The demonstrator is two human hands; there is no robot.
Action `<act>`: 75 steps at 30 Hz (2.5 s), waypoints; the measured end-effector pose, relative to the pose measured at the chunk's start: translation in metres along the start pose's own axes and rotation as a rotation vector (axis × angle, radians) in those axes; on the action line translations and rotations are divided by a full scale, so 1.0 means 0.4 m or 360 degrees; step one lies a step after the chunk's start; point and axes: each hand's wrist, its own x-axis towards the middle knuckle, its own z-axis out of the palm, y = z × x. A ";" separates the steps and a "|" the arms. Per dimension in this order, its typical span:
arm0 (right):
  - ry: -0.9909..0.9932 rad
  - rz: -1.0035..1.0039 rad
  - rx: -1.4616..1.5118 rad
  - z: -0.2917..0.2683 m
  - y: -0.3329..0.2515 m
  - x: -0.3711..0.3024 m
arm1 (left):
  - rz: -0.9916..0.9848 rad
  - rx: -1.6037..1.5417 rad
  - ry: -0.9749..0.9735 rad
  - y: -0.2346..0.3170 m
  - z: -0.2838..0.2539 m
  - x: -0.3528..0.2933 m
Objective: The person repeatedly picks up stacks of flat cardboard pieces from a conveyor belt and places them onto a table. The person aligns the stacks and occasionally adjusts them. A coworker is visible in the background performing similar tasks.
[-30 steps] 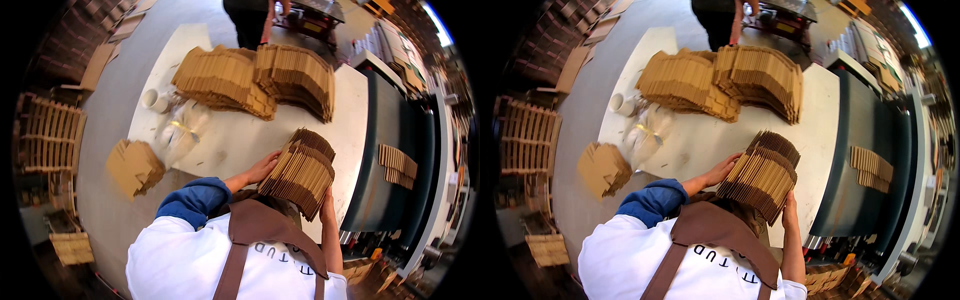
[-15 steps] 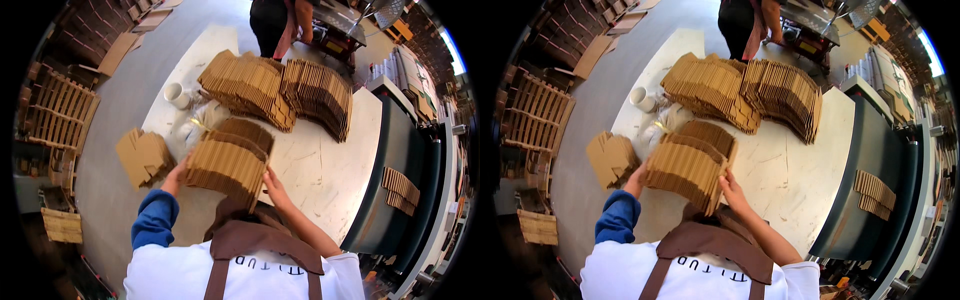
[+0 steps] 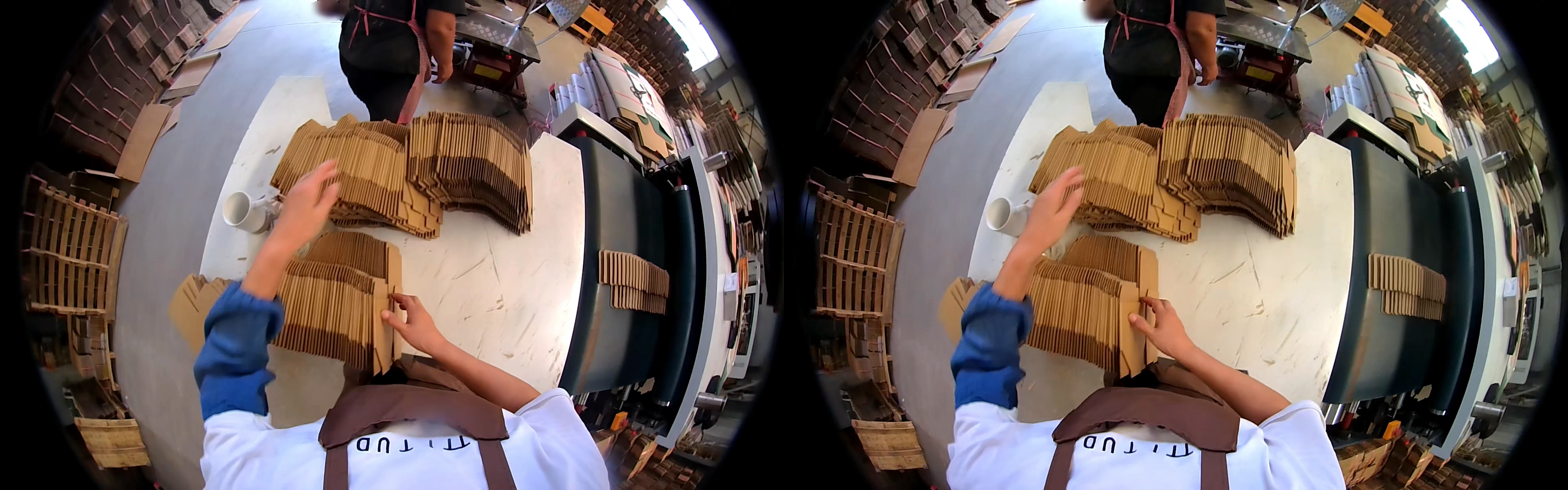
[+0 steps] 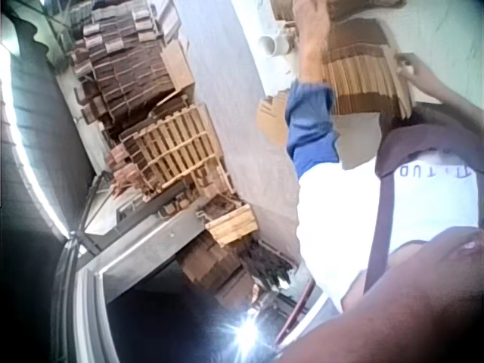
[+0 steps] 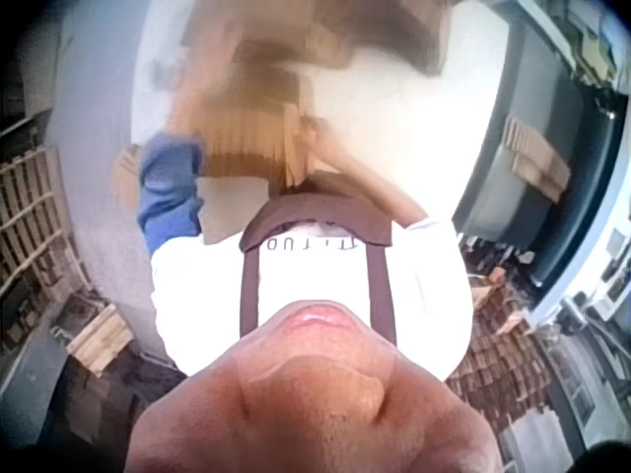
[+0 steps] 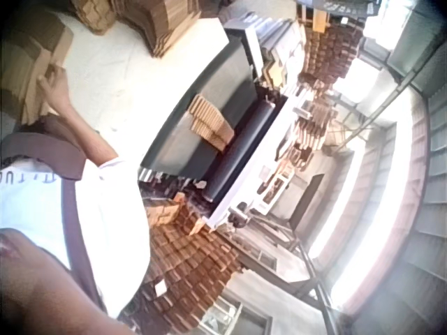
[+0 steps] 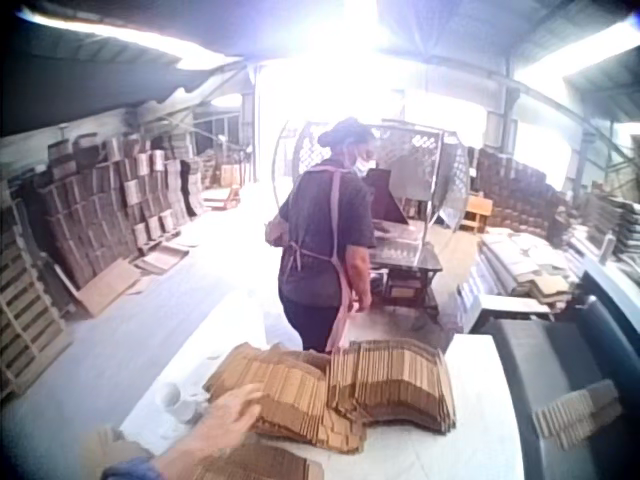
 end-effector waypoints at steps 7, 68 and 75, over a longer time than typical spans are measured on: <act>0.0828 -0.0707 -0.0055 -0.358 0.041 0.110 | -0.0080 0.0464 -0.0071 -0.063 0.309 0.388; 0.0690 0.0349 0.1884 -0.603 0.612 -0.308 | -0.0716 -0.0861 -0.0846 0.264 0.888 -0.074; 0.0724 0.0342 0.1924 -0.593 0.631 -0.337 | -0.0800 -0.0926 -0.1081 0.330 0.853 -0.023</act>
